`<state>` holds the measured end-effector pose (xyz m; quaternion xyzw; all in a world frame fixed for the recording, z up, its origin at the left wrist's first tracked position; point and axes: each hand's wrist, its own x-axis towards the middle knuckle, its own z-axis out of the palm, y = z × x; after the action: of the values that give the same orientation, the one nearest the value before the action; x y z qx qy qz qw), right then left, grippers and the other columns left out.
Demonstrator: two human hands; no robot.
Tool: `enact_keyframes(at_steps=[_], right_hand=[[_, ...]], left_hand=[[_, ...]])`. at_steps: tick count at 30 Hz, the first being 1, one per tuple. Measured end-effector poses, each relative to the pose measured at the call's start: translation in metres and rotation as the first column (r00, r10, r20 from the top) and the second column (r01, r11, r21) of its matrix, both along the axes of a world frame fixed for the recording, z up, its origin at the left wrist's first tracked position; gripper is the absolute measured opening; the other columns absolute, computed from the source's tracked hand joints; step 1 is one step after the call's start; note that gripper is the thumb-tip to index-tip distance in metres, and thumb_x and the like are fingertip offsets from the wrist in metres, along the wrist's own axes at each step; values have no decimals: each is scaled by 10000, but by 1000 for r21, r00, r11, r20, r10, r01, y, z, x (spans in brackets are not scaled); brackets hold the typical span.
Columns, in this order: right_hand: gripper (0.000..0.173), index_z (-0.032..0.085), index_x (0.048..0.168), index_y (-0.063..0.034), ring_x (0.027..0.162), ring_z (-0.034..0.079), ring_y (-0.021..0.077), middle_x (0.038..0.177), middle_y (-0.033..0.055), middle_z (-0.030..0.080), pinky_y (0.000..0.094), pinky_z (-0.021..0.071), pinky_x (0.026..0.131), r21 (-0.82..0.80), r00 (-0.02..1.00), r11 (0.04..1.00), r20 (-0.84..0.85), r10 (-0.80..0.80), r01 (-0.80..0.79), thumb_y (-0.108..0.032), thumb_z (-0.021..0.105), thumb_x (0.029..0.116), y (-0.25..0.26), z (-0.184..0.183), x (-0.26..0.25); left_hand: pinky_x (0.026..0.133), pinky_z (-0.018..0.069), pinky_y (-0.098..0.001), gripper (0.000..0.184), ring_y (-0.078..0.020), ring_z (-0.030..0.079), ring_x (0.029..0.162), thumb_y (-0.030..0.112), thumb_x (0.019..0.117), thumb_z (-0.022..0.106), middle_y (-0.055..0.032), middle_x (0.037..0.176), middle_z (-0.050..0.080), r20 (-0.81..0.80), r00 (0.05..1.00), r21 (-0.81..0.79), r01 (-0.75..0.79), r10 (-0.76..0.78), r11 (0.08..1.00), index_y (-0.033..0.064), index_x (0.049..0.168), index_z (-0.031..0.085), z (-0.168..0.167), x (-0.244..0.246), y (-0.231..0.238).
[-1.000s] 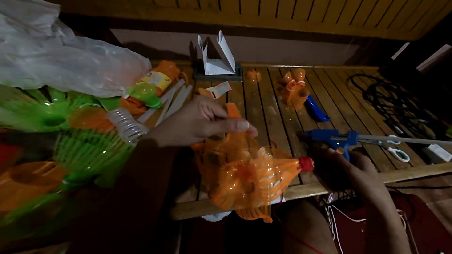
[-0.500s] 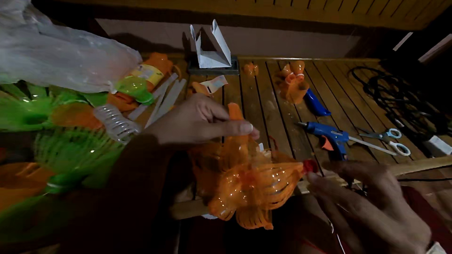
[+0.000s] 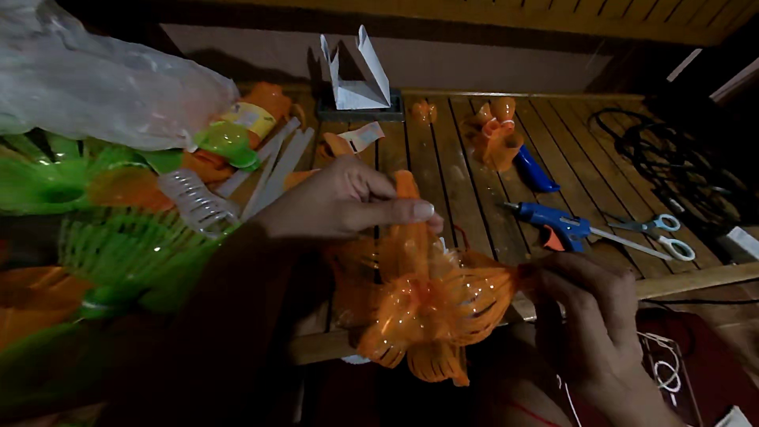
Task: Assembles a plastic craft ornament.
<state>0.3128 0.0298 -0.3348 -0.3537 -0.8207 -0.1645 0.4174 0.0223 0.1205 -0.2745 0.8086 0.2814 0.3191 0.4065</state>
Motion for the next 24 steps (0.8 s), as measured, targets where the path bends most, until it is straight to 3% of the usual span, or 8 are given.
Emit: enact_keyframes(at_steps=[6,8,12,15,18,20,22,24], right_hand=[[102,477,969,-126,783,546,154,898,63,519,237,472,788,169,950,942,-67,304,-289,-151,478,1068,12,-9,9],[171,491,910,-133,765,534,142,811,46,477,226,467,864,168,935,929,-79,346,-330,-163,476,1078,4,-9,13],[220,514,862,-135,734,523,123,758,31,457,217,447,926,131,891,901,-148,430,-414,-159,477,1077,-9,-14,24],[199,513,957,-213,845,581,-2,855,-58,533,166,476,837,85,908,970,-340,245,-230,-301,410,1102,-10,-26,36],[232,581,1180,-373,1045,597,-58,1118,-224,605,176,503,890,-59,831,995,-555,38,-85,-393,359,1117,-12,-38,71],[231,593,1108,-343,940,622,-39,1029,-221,621,189,534,804,-106,741,994,-670,-55,-22,-419,376,1110,-13,-40,100],[262,614,1035,-256,830,615,-58,903,-212,634,177,521,758,-141,710,988,-689,-147,68,-330,378,1121,-17,-39,127],[191,629,939,-184,743,592,-77,813,-191,619,152,513,689,-195,721,969,-649,-244,152,-230,509,1080,-18,-32,135]], left_hand=[[586,504,-63,260,115,640,676,216,1034,587,133,921,779,53,998,-69,36,-32,997,178,885,797,-2,-1,0],[618,530,-73,255,100,669,717,220,1034,589,128,930,781,40,998,-73,48,-45,996,173,904,802,-1,-2,1],[509,429,-39,264,150,550,570,211,1038,579,171,899,769,24,999,-105,-33,35,994,196,900,804,2,-4,-1],[483,412,-43,272,147,515,533,221,1039,576,183,890,765,31,999,-118,-40,44,992,209,882,799,3,-6,0],[616,526,-71,276,107,661,713,261,1038,581,152,945,779,34,999,-80,-17,19,997,213,877,801,2,-8,2],[696,570,-106,281,65,708,820,272,1041,578,125,974,785,39,999,-60,15,-12,998,201,878,796,1,-8,3],[659,551,-89,286,86,691,775,262,1036,582,138,959,783,37,999,-50,25,-23,998,205,847,789,1,-8,3],[604,518,-64,273,121,649,694,246,1029,592,161,936,777,27,999,-65,21,-19,998,206,856,798,2,-7,2]])
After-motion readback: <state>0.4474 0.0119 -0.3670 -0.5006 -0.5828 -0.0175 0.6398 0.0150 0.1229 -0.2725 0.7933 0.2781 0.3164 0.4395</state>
